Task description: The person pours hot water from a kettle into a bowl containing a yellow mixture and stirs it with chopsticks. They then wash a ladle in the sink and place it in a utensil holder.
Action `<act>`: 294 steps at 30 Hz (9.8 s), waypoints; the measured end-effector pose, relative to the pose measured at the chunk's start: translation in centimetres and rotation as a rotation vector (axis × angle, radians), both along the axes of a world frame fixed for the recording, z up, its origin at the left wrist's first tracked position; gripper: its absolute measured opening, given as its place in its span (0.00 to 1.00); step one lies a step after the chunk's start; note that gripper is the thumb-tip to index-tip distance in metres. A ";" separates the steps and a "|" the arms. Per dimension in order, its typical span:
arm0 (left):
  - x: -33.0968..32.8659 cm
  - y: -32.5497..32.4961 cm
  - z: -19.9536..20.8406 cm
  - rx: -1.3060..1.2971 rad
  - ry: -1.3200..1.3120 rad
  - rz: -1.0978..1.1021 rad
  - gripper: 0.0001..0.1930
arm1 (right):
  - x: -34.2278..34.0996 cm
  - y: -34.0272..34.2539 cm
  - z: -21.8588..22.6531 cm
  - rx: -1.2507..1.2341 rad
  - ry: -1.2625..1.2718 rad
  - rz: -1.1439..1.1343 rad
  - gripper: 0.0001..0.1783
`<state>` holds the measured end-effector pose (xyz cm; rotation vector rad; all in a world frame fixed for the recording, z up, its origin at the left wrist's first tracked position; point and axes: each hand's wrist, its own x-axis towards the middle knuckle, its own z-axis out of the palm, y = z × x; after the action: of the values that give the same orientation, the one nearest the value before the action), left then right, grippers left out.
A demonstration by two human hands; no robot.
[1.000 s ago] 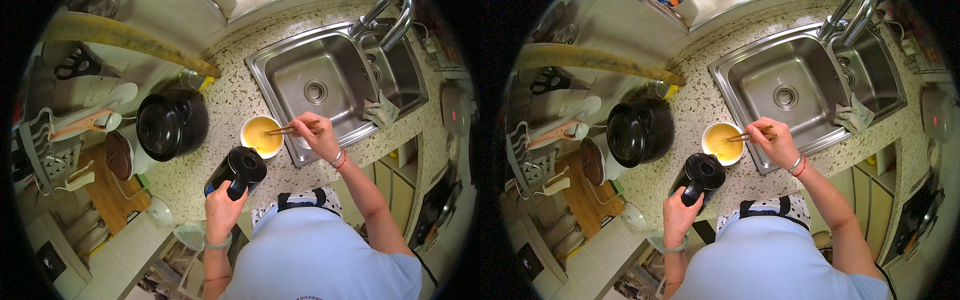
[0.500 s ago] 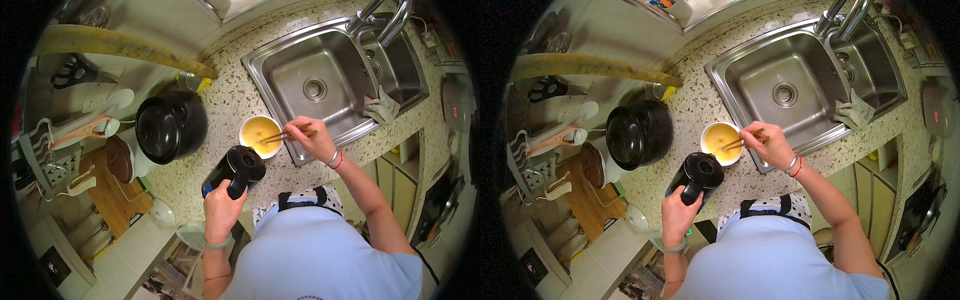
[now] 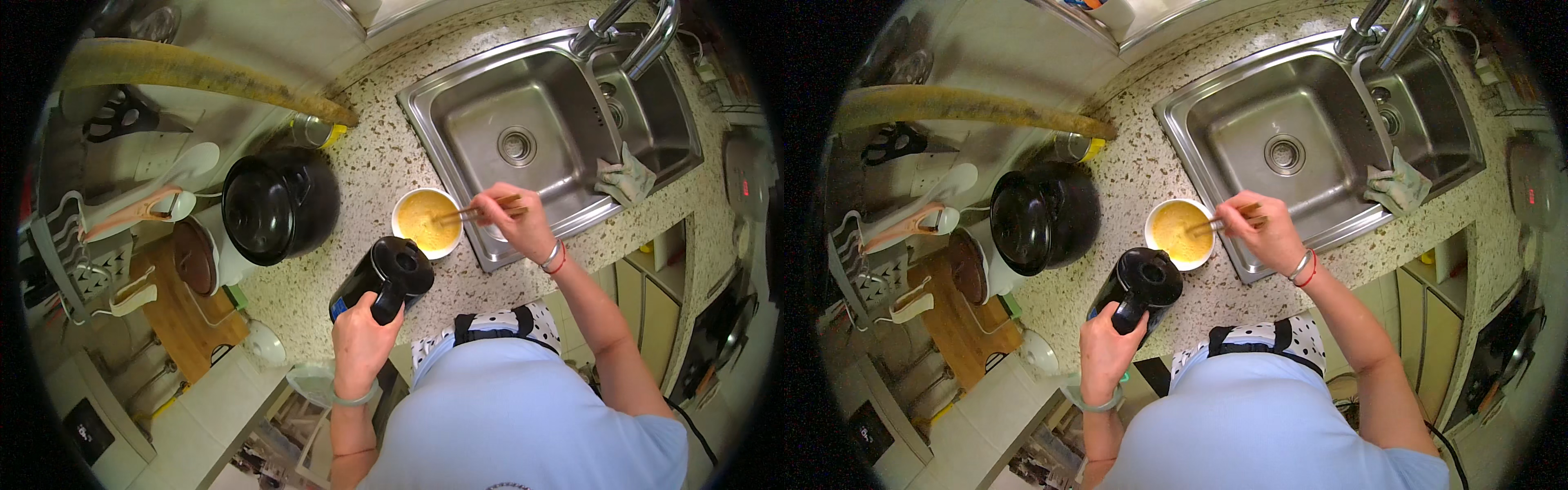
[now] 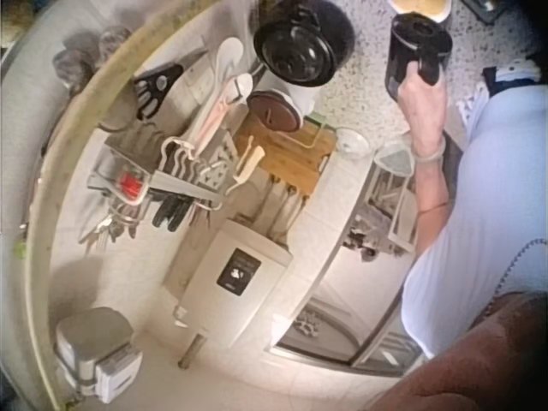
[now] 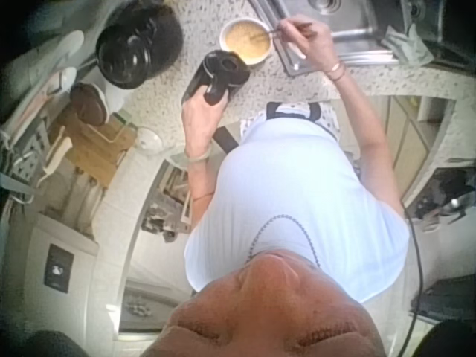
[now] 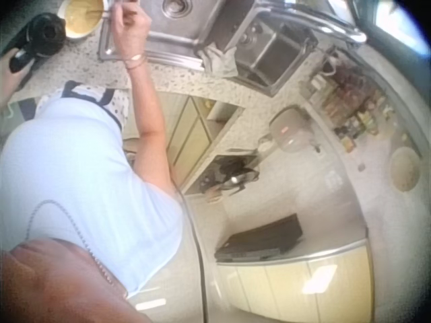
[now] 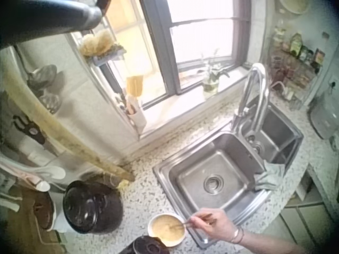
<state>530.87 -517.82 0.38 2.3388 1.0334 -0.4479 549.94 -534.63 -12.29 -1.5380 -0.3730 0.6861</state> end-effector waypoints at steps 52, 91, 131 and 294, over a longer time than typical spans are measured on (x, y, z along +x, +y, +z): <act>-0.1 0.1 -0.2 -0.002 -0.026 0.009 0.15 | -0.2 -0.1 0.2 -0.013 -0.029 0.036 0.08; -2.9 0.7 -1.2 -0.101 -0.223 0.124 0.15 | -0.2 -2.3 5.4 -0.021 -0.161 0.029 0.06; -3.9 0.2 0.5 -0.135 -0.302 0.163 0.13 | 0.2 -10.7 18.9 0.921 0.573 -0.178 0.22; -2.0 1.7 -0.3 -0.043 -0.172 -0.030 0.16 | -2.4 -1.5 3.6 -0.045 0.016 -0.026 0.10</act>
<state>528.85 -516.16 0.11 2.3114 0.8997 -0.2717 547.53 -536.11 -8.67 -1.5768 -0.3272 0.6903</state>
